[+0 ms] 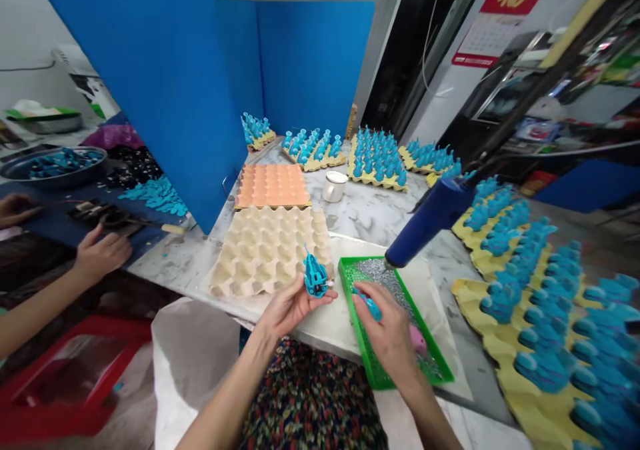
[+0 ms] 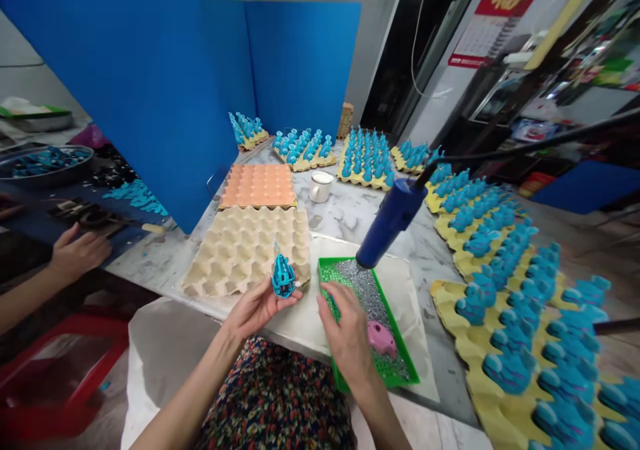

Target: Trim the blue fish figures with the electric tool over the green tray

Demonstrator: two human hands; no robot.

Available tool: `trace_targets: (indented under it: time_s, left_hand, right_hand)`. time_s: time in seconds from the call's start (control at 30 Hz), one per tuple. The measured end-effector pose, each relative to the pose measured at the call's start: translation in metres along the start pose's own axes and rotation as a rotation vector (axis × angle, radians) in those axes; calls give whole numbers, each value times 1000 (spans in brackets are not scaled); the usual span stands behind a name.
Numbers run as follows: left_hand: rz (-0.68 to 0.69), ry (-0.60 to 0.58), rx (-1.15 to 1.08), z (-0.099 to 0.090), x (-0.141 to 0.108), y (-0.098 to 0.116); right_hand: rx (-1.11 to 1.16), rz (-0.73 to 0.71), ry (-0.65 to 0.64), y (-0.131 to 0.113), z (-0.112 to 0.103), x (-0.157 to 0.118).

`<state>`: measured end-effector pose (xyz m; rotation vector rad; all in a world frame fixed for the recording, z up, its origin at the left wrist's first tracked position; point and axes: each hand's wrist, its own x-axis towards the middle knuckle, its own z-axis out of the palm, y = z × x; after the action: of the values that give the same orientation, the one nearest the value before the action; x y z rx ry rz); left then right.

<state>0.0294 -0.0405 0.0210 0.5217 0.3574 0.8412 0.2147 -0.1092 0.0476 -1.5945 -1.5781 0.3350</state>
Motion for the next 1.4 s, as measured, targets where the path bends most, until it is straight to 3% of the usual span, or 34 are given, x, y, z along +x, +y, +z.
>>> trace_targets:
  time_s: [0.13,0.33,0.43,0.53,0.7,0.83,1.07,1.27,1.4]
  left_hand:
    - [56,22,-3,8,2,-5]
    - [211,167,-34,16,9,-20]
    - [235,217,-32,14,10,-28]
    - [248,191,25,11,10,-33]
    - [217,193,136,15,4,-28]
    - [70,93,241,12,-6,-8]
    - [-207,-236,176,-10,-8,22]
    - [-206,-272,245,-14,-4,25]
    - [-273,-340,151,-13,-1,29]
  right_hand:
    - [248,99,-70,-31,12,11]
    - [169,-5,39,-33,37,13]
    - [185,-22,-72,-31,34,21]
    - [235,-28,-197,-26,24,31]
    - [288,-55,-317,-21,13,40]
    - [232,-150,-399,-22,-2,43]
    - [101,-433,-650,-29,-28,52]
    - [47,-473,-694,-37,-32,53]
    - [17,-503,-712,-37,-33,53]
